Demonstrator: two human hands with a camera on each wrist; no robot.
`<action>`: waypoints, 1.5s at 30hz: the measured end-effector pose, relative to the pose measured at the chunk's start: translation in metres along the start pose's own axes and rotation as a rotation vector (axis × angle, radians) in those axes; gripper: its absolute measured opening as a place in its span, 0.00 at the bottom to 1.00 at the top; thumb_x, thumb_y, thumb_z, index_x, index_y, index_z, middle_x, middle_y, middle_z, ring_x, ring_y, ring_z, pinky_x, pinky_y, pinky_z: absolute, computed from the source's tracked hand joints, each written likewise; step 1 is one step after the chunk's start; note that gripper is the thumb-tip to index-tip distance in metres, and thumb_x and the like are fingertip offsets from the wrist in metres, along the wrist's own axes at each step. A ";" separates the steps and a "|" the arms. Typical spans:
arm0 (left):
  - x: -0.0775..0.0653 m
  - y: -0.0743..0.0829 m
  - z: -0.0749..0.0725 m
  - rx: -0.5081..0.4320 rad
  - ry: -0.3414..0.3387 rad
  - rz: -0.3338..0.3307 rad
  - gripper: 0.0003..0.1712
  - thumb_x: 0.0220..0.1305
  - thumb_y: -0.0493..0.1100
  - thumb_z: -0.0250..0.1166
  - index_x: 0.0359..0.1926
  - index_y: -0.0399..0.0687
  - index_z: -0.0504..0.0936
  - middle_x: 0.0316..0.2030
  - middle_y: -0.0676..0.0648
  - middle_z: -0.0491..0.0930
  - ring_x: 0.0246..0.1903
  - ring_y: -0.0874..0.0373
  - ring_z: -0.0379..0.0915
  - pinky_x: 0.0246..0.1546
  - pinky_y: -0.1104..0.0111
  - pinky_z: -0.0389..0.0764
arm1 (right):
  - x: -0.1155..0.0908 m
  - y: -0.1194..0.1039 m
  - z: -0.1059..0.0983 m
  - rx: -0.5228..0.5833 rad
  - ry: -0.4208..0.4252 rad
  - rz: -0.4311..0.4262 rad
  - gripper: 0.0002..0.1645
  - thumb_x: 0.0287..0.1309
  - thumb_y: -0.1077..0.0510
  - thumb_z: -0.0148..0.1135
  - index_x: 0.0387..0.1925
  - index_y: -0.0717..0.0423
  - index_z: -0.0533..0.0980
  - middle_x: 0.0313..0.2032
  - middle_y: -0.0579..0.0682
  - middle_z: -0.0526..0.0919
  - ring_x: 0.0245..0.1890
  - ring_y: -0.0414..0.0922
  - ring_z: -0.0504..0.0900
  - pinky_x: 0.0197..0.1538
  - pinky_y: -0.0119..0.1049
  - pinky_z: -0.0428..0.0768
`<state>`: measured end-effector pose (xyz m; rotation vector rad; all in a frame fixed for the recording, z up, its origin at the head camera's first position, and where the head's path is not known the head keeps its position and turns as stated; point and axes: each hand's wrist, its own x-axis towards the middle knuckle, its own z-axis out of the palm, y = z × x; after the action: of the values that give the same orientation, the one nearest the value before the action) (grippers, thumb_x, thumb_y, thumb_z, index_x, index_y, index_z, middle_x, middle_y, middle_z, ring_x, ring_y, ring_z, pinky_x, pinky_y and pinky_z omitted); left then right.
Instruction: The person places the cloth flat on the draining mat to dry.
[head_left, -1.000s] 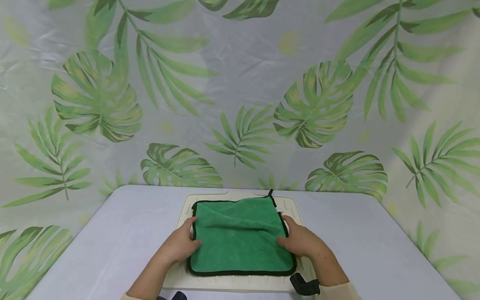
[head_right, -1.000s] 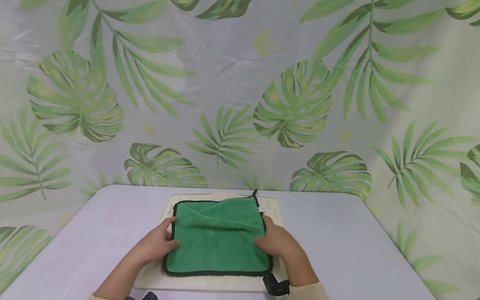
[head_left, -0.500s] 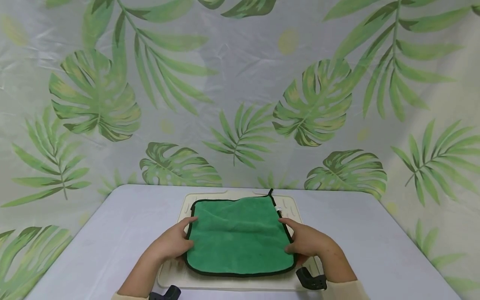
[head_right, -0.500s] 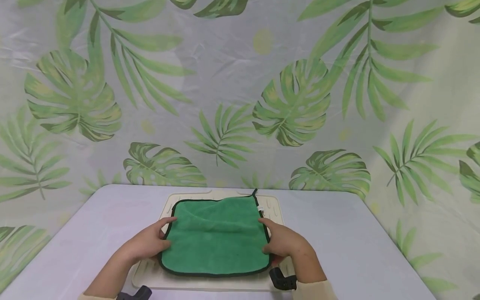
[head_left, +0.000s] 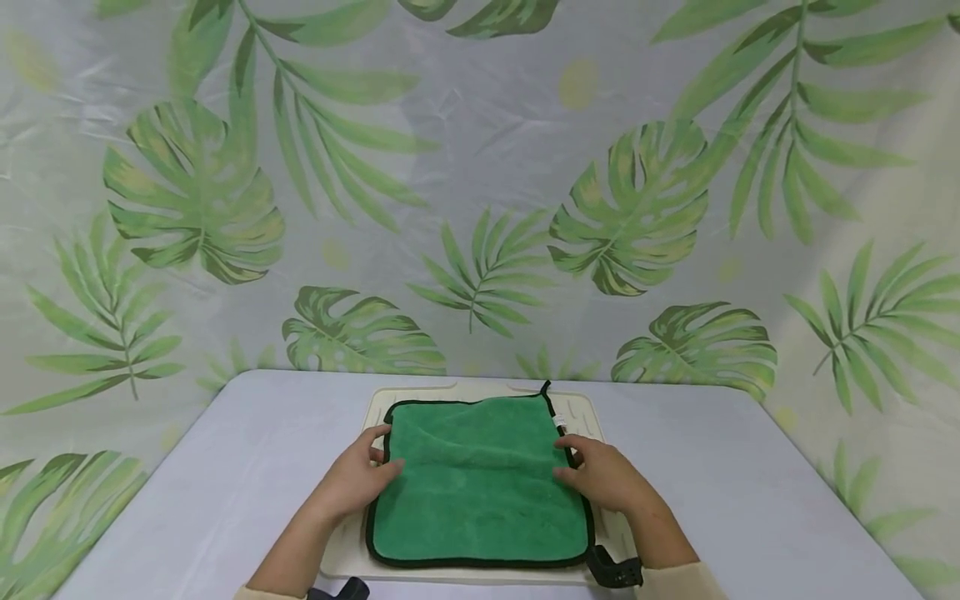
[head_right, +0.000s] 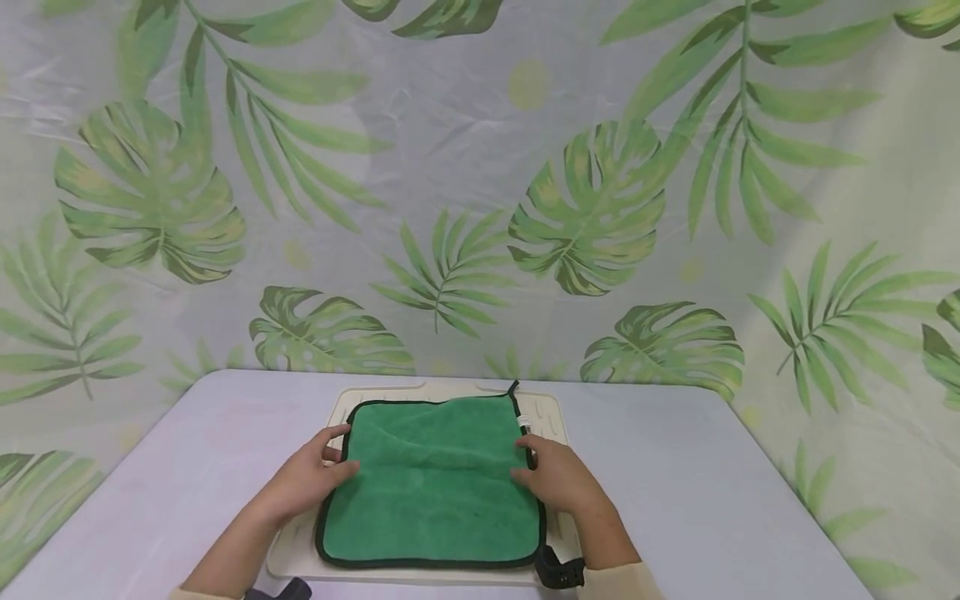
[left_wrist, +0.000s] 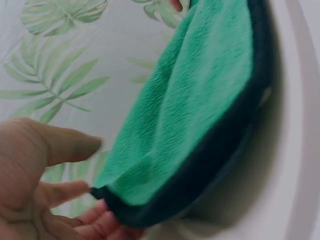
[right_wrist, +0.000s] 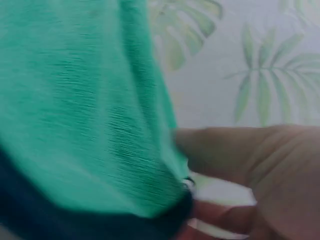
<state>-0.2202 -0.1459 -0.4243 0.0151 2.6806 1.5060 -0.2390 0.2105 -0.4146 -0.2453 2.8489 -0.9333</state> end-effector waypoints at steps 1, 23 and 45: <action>0.001 -0.001 0.002 -0.023 0.018 0.010 0.38 0.69 0.41 0.64 0.75 0.39 0.62 0.51 0.34 0.79 0.45 0.46 0.81 0.40 0.58 0.83 | 0.001 -0.001 0.003 -0.005 0.042 -0.010 0.19 0.64 0.55 0.69 0.56 0.52 0.81 0.41 0.49 0.86 0.38 0.43 0.83 0.37 0.40 0.82; 0.005 -0.003 0.014 -0.017 0.236 0.056 0.15 0.71 0.43 0.64 0.54 0.45 0.86 0.51 0.42 0.86 0.44 0.55 0.82 0.39 0.66 0.80 | 0.005 -0.002 0.014 -0.019 0.309 -0.054 0.08 0.66 0.56 0.66 0.43 0.53 0.87 0.42 0.51 0.90 0.40 0.49 0.87 0.43 0.48 0.84; 0.000 0.003 0.009 -0.189 0.177 -0.028 0.20 0.72 0.33 0.54 0.61 0.42 0.78 0.61 0.33 0.77 0.25 0.58 0.86 0.18 0.66 0.83 | 0.007 -0.004 0.017 0.142 0.246 0.016 0.08 0.68 0.58 0.64 0.46 0.56 0.83 0.43 0.52 0.88 0.25 0.39 0.83 0.29 0.34 0.81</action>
<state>-0.2202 -0.1364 -0.4260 -0.1722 2.6409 1.8247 -0.2420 0.1965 -0.4266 -0.0981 2.9768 -1.2357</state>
